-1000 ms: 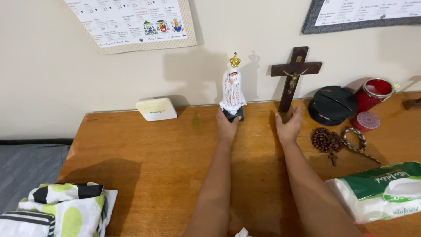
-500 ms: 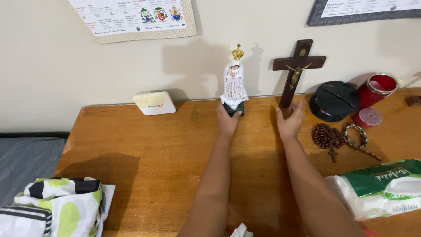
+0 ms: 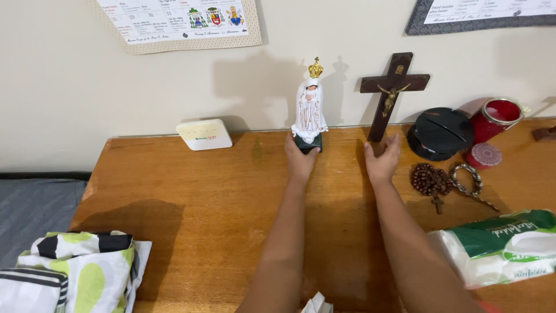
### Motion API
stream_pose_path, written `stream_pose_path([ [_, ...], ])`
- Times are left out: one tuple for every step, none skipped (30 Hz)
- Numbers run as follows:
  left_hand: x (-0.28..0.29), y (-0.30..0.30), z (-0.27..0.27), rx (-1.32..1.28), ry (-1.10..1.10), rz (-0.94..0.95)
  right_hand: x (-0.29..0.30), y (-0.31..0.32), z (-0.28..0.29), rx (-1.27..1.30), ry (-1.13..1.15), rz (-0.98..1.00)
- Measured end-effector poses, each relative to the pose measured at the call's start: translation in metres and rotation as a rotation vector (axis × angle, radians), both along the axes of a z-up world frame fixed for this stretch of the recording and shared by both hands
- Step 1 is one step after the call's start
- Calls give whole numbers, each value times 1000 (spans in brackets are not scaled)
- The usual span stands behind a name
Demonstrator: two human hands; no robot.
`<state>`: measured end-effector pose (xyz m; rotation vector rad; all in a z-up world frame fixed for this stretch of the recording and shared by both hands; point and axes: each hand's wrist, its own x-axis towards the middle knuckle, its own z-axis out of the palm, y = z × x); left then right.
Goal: Organizing religious items on a wooden table and then wiping down kitchen items near a sink.
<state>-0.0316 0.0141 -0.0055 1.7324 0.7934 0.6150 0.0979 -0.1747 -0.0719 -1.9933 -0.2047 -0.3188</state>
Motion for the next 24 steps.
stream_pose_path([
  [-6, -4, 7, 2, -6, -1, -4, -1, 0, 2, -6, -1],
  [-13, -9, 14, -16, 0, 10, -9, -3, 0, 45, 20, -11],
  [-18, -14, 23, -32, 0, 18, -12, -5, 2, 90, 40, -22],
  [-14, -12, 5, -29, -11, 13, -11, -7, -2, 94, 29, -26],
  [-14, -13, -15, 11, -50, 56, -14, -11, -9, 165, 57, -1],
  [-14, -15, -35, 52, -90, 99, -17, -16, -16, 236, 84, 25],
  [-18, -21, -37, 51, -95, 97, -27, -19, -10, 235, 79, 24],
  [-22, -28, -39, 75, -101, 83, -37, -21, -4, 251, 111, 62],
  [-29, -37, -42, 100, -103, 68, -51, -26, 0, 266, 147, 98],
  [-33, -47, -38, 98, -104, 65, -63, -31, 2, 265, 146, 95],
  [-41, -58, -37, 125, -142, 23, -79, -37, 1, 240, 129, 133],
  [-49, -69, -37, 151, -181, -18, -95, -43, 0, 215, 112, 171],
  [-61, -83, -26, 149, -179, -26, -116, -51, 11, 214, 114, 163],
  [-72, -97, -15, 132, -209, -54, -138, -58, 21, 169, 76, 214],
  [-82, -110, -4, 114, -241, -83, -158, -66, 33, 123, 37, 263],
  [-92, -120, 0, 109, -240, -92, -170, -75, 35, 119, 39, 254],
  [-104, -130, 3, 151, -272, -111, -184, -82, 36, 100, -83, 249],
  [-115, -139, 6, 192, -304, -131, -197, -90, 37, 80, -205, 245],
  [-126, -148, 13, 191, -299, -142, -207, -98, 44, 81, -200, 234],
  [-135, -157, 20, 202, -319, -163, -217, -107, 51, 55, -237, 232],
  [-142, -164, 29, 218, -341, -188, -224, -114, 58, 34, -276, 226],
  [-153, -172, 33, 223, -339, -204, -236, -123, 64, 40, -274, 210],
  [-161, -179, 38, 182, -323, -241, -245, -132, 72, 28, -258, 194],
  [-168, -186, 43, 142, -305, -277, -253, -140, 79, 17, -241, 178],
])
